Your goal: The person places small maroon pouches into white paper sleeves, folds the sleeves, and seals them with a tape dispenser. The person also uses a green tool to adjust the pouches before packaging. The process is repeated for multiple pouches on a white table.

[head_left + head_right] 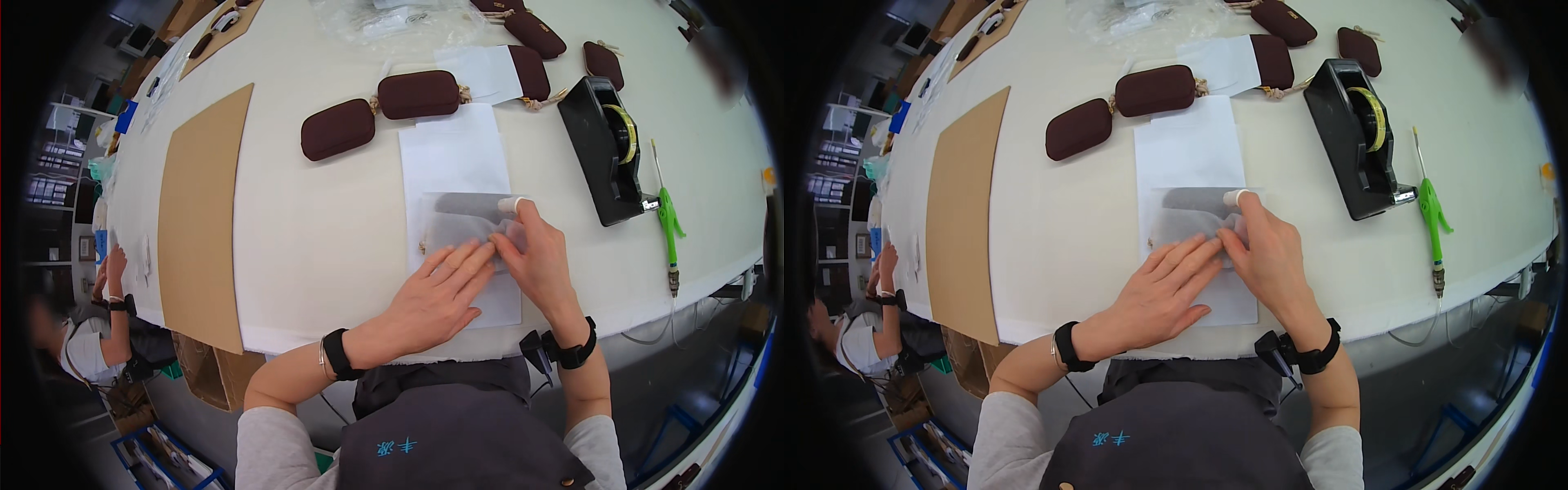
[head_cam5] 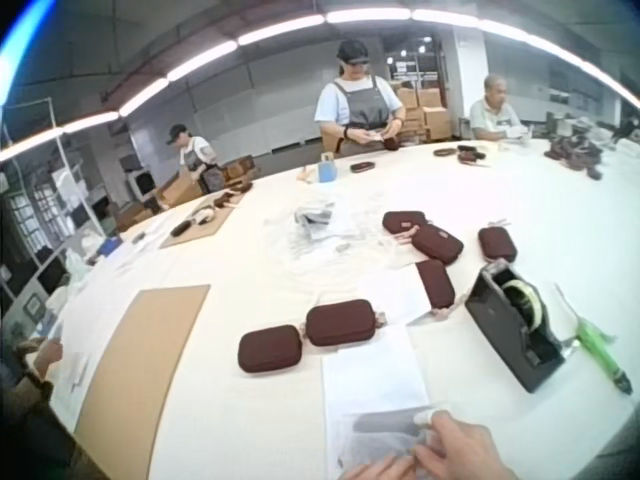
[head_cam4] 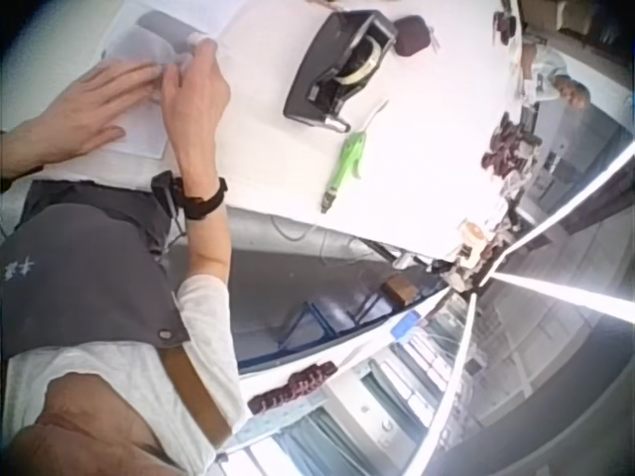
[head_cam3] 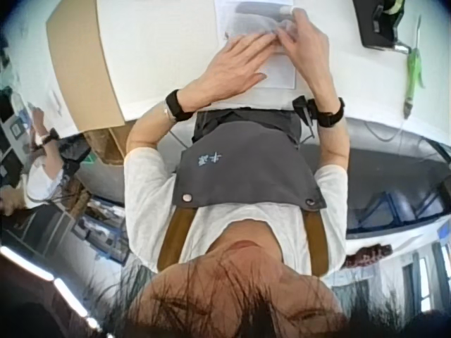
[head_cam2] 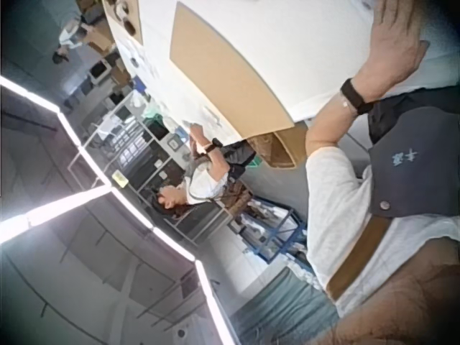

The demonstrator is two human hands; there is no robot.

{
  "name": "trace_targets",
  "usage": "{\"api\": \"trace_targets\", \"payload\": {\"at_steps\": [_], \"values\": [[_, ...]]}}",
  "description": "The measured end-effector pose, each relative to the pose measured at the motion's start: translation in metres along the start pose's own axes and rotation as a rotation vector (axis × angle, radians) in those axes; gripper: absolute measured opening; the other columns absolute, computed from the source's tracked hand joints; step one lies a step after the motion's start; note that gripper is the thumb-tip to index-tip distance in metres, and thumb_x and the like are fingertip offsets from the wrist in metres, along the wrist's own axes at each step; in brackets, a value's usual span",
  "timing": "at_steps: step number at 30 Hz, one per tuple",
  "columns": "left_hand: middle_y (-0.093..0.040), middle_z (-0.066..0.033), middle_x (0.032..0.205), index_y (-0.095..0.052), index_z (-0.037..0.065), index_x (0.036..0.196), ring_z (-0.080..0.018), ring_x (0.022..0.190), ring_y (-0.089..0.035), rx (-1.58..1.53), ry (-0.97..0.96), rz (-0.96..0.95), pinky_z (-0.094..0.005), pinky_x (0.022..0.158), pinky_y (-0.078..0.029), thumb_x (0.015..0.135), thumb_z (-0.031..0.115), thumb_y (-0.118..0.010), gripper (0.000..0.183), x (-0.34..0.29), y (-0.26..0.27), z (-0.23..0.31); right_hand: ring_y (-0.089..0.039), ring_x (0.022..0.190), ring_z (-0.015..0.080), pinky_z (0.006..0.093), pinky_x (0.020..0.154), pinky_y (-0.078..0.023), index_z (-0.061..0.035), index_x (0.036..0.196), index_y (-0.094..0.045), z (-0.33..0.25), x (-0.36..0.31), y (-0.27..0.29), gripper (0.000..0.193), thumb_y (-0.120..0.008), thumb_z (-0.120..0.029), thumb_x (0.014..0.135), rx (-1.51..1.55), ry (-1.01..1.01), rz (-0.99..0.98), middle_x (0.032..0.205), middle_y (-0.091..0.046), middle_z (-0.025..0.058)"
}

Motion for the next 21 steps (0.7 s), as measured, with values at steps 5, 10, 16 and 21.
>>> {"api": "trace_targets", "payload": {"at_steps": [5, 10, 16, 21], "values": [[-0.028, -0.0224, 0.149, -0.041, -0.006, 0.135, -0.0335, 0.141, -0.023, 0.052, 0.148, -0.131, -0.045, 0.112, -0.023, 0.076, 0.03, -0.073, 0.076, -0.004, -0.013, -0.004, -0.058, 0.057, 0.0246, 0.0317, 0.052, -0.045, -0.0017, 0.106, -0.052, 0.017, -0.002, 0.005, 0.036, -0.071, -0.004, 0.076, 0.1, -0.096, 0.045, 0.072, -0.059, 0.0123], [-0.028, -0.0235, 0.149, -0.042, -0.005, 0.134, -0.0345, 0.141, -0.023, 0.051, 0.171, -0.143, -0.0466, 0.113, -0.019, 0.076, 0.031, -0.073, 0.076, -0.003, -0.009, 0.002, -0.059, 0.058, 0.0226, 0.0306, 0.053, -0.046, -0.0018, 0.105, -0.052, 0.022, -0.003, 0.005, 0.034, -0.071, -0.004, 0.076, 0.136, -0.157, 0.053, 0.073, -0.06, 0.0118], [-0.028, -0.023, 0.149, -0.042, -0.006, 0.134, -0.0352, 0.141, -0.023, 0.043, 0.096, -0.147, -0.0477, 0.113, -0.02, 0.075, 0.031, -0.074, 0.076, 0.0, -0.011, 0.01, -0.06, 0.06, 0.0224, 0.0307, 0.054, -0.046, -0.0019, 0.105, -0.053, 0.02, 0.0, 0.003, 0.033, -0.07, -0.004, 0.076, 0.118, -0.178, 0.05, 0.074, -0.061, 0.0117], [-0.028, -0.023, 0.149, -0.042, -0.006, 0.133, -0.036, 0.141, -0.023, 0.042, 0.109, -0.164, -0.0482, 0.113, -0.02, 0.075, 0.031, -0.073, 0.075, 0.003, -0.017, 0.005, -0.057, 0.057, 0.021, 0.0304, 0.052, -0.045, -0.0011, 0.104, -0.053, 0.023, 0.0, 0.003, 0.033, -0.07, -0.003, 0.076, 0.114, -0.165, 0.087, 0.072, -0.059, 0.0111]]}}
Point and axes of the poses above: each hand's wrist, its own x-axis towards the middle knuckle, its own y-axis out of the back of the hand, z = x × y, the point moved 8 cm from there along x, towards the middle knuckle
